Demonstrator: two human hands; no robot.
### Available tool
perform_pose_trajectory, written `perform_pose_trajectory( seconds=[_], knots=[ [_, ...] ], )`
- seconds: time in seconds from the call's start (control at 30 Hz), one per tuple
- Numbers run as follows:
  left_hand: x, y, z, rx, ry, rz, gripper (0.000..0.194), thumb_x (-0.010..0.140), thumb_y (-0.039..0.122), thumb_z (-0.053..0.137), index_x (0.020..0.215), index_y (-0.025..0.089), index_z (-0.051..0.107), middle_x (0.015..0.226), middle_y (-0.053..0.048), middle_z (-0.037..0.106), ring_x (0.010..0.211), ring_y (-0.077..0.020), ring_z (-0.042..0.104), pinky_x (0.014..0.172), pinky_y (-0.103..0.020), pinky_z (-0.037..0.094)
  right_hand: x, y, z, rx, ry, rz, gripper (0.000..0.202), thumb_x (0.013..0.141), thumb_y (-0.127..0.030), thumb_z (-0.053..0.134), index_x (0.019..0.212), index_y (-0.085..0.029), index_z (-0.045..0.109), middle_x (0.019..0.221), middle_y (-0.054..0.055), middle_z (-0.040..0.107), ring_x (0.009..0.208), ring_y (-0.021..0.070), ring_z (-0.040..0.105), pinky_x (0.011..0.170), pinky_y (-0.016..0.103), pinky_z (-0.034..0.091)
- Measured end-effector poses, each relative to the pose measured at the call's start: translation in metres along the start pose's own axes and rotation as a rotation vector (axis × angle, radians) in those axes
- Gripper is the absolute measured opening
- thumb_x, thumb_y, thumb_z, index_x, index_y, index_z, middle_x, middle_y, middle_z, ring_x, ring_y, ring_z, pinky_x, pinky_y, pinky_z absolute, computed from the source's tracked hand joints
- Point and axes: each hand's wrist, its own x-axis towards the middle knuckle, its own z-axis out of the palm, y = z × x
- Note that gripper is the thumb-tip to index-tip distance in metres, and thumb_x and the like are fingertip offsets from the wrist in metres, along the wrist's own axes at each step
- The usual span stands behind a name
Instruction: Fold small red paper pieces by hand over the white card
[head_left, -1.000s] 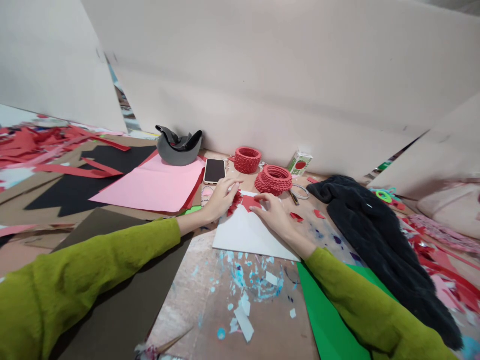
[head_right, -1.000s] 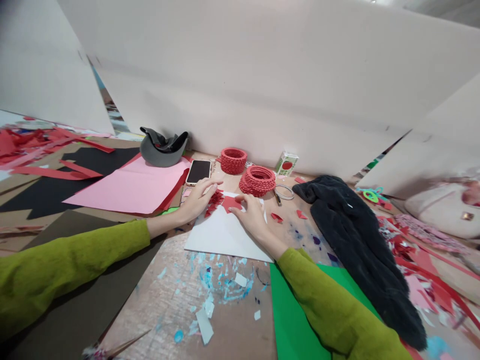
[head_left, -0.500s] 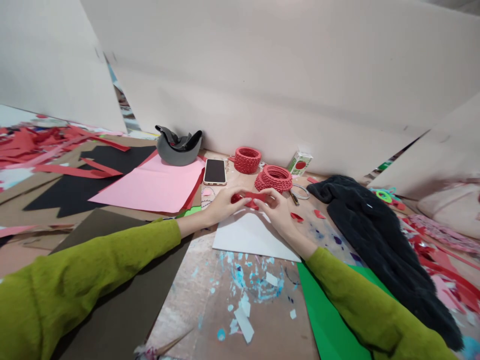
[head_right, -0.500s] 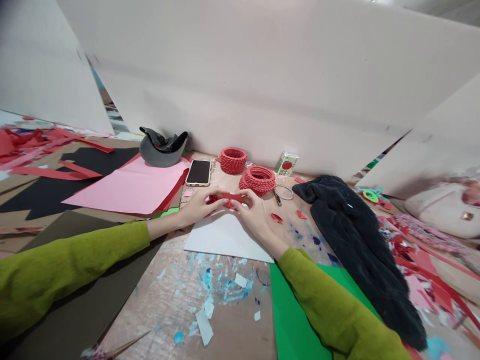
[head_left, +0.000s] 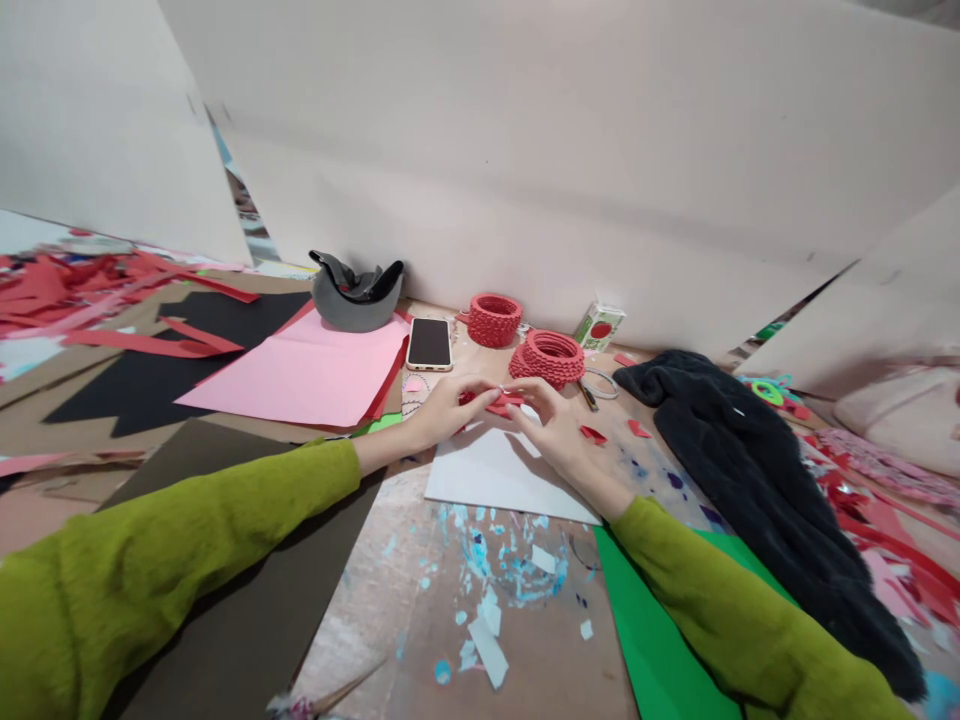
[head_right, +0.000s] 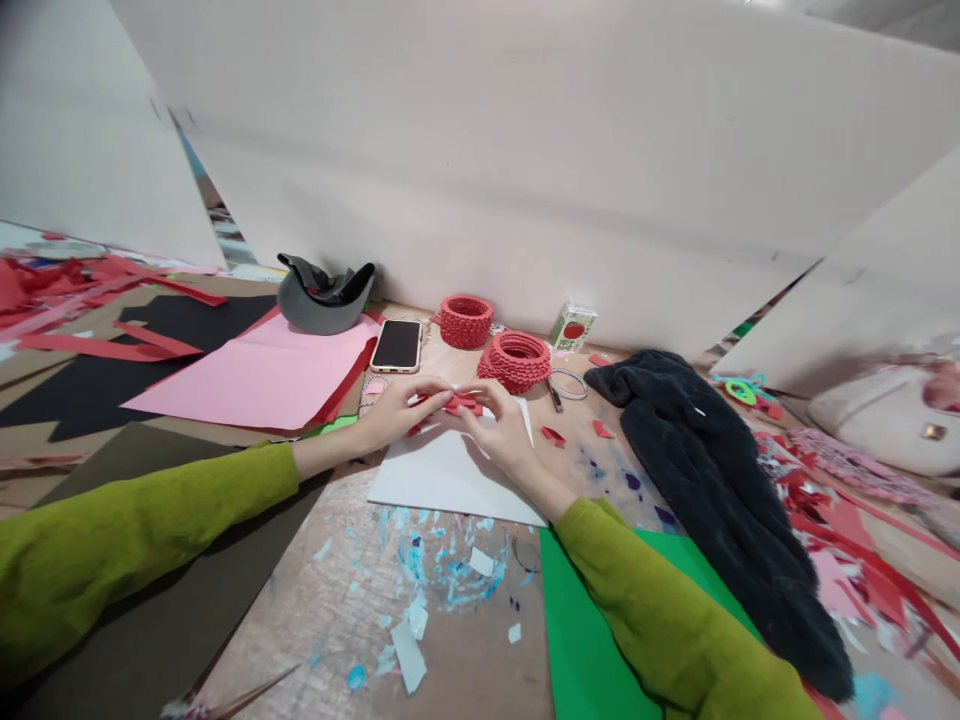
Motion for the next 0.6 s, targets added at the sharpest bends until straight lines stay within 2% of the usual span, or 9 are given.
perform_pose_trajectory(
  seconds=[0.07,0.23,0.37,0.6],
  knots=[
    [0.001,-0.001,0.000,0.003,0.009,-0.007,0.034,0.089,0.042,0.050,0.094,0.015,0.070,0.092,-0.007,0.070,0.081,-0.0167,0.060,0.072,-0.025,0.043,0.001,0.000,-0.001,-0.019,0.012,0.056,0.020,0.085,-0.034,0.057,0.100,-0.021,0.063,0.103,0.006,0.067,0.096,0.0200,0.063,0.087,0.034,0.050],
    [0.000,-0.001,0.000,-0.031,-0.025,-0.006,0.034,0.090,0.040,0.049,0.095,0.014,0.070,0.087,-0.006,0.069,0.069,-0.0132,0.057,0.064,-0.023,0.041,0.004,0.007,0.000,0.023,0.011,0.188,0.025,0.081,-0.041,0.063,0.086,-0.017,0.067,0.084,0.006,0.069,0.077,0.0193,0.064,0.071,0.032,0.052],
    [0.001,-0.003,0.000,0.002,-0.018,-0.028,0.040,0.091,0.043,0.045,0.091,0.013,0.071,0.078,-0.005,0.067,0.066,-0.0135,0.055,0.060,-0.023,0.040,0.005,0.011,0.000,0.045,0.026,0.194,0.024,0.078,-0.041,0.065,0.083,-0.017,0.067,0.081,0.006,0.069,0.072,0.0183,0.063,0.068,0.031,0.051],
    [0.002,-0.006,0.000,-0.016,-0.015,-0.051,0.040,0.088,0.044,0.049,0.084,0.010,0.071,0.069,-0.005,0.064,0.062,-0.0130,0.053,0.055,-0.021,0.039,0.004,0.009,-0.001,0.088,0.022,0.204,0.025,0.076,-0.042,0.068,0.083,-0.018,0.067,0.079,0.005,0.069,0.070,0.0173,0.063,0.067,0.031,0.052]
  ],
)
